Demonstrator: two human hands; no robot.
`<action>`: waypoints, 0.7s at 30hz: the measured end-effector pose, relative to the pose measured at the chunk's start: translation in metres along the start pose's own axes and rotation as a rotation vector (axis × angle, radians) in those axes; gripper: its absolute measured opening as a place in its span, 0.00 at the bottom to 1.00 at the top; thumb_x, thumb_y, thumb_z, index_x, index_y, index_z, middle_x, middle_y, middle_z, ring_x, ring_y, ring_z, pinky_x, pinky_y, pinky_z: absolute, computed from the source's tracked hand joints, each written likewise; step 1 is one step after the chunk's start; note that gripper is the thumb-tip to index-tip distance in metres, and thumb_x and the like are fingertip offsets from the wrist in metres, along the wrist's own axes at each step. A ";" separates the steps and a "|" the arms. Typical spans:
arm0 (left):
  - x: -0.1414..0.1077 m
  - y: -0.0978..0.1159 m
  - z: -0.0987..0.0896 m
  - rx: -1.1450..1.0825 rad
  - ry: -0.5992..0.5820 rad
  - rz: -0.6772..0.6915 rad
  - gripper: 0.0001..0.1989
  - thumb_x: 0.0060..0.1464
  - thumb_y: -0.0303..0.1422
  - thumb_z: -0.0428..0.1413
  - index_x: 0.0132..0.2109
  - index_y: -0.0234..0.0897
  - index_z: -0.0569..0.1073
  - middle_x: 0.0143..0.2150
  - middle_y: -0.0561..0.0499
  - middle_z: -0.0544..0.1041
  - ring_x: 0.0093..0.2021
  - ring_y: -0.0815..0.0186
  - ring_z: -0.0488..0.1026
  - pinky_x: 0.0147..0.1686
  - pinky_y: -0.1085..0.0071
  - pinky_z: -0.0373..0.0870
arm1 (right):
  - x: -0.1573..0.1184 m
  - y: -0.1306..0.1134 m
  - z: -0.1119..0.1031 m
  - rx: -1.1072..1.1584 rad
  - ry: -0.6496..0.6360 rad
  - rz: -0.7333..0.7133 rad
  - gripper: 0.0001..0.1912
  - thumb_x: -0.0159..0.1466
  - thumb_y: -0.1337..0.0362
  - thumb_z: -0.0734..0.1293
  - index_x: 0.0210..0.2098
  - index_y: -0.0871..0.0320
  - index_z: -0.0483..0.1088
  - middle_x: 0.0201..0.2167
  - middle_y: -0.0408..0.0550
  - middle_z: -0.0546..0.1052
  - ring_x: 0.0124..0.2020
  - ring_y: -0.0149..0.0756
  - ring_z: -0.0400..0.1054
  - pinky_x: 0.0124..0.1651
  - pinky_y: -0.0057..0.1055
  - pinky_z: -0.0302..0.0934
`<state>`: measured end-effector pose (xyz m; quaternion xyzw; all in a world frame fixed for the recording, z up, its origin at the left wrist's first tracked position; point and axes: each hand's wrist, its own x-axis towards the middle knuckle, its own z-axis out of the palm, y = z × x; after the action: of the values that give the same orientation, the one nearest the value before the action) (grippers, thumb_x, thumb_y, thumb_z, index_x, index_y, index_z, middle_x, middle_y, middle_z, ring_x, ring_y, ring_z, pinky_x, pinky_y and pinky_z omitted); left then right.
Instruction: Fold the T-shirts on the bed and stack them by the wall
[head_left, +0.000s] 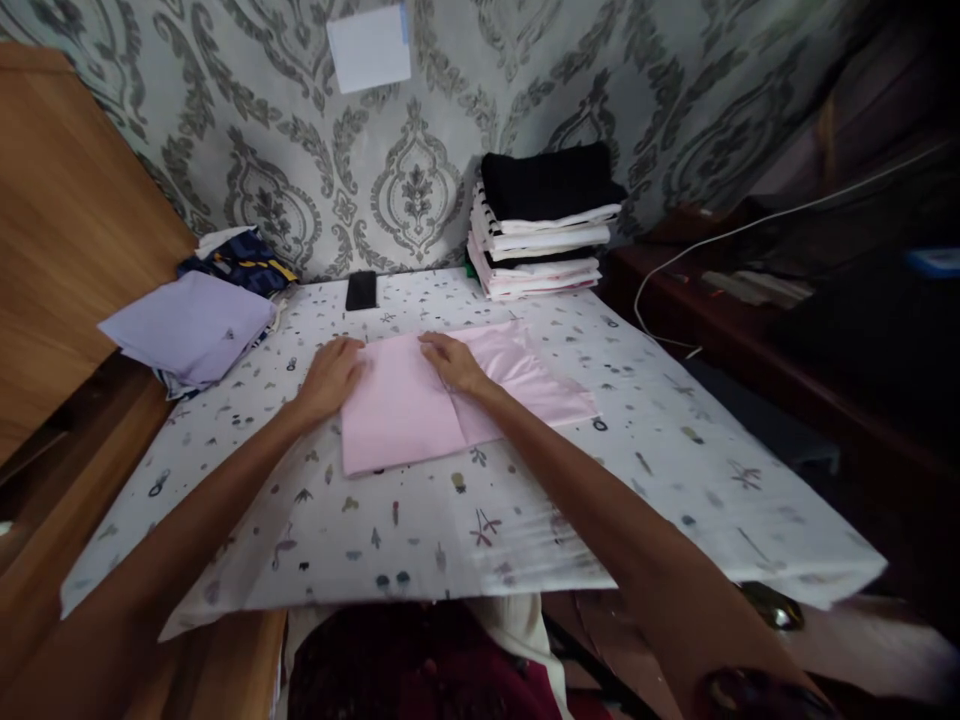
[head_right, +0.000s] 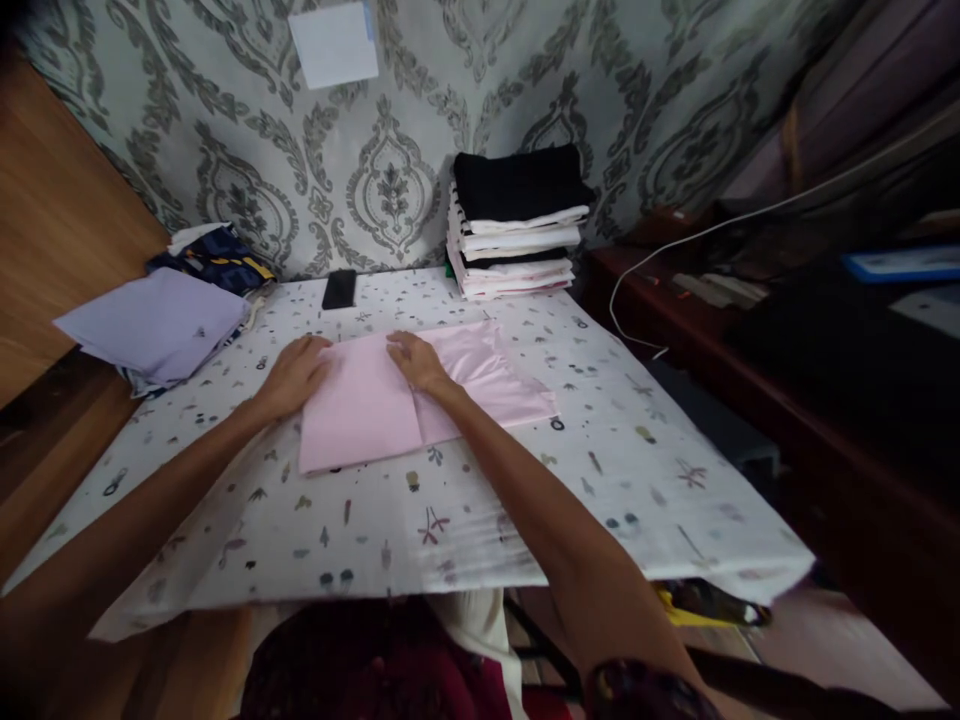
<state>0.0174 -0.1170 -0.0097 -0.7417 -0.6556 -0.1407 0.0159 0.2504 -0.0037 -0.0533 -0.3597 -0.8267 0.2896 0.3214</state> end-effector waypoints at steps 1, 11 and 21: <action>-0.015 0.012 0.002 -0.023 -0.018 0.069 0.22 0.65 0.39 0.44 0.61 0.33 0.66 0.62 0.36 0.68 0.63 0.51 0.63 0.62 0.54 0.58 | -0.004 -0.001 -0.004 0.044 0.038 0.012 0.18 0.70 0.60 0.60 0.54 0.59 0.73 0.55 0.53 0.76 0.55 0.42 0.71 0.58 0.41 0.64; -0.099 0.057 0.015 -0.101 -0.259 0.165 0.29 0.69 0.49 0.36 0.71 0.44 0.56 0.75 0.47 0.52 0.74 0.60 0.46 0.72 0.54 0.39 | -0.112 -0.041 -0.048 -0.100 -0.054 -0.075 0.10 0.67 0.60 0.63 0.37 0.57 0.74 0.44 0.53 0.76 0.48 0.44 0.69 0.53 0.42 0.64; -0.096 0.061 0.020 -0.103 -0.209 0.115 0.28 0.68 0.48 0.38 0.69 0.44 0.60 0.74 0.46 0.55 0.73 0.58 0.49 0.71 0.52 0.40 | -0.120 -0.062 -0.035 -0.143 -0.059 0.074 0.10 0.60 0.67 0.70 0.24 0.56 0.67 0.40 0.51 0.73 0.47 0.44 0.65 0.52 0.41 0.62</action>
<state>0.0706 -0.2140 -0.0407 -0.7887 -0.6018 -0.0950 -0.0828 0.3151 -0.1241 -0.0260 -0.4034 -0.8405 0.2520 0.2595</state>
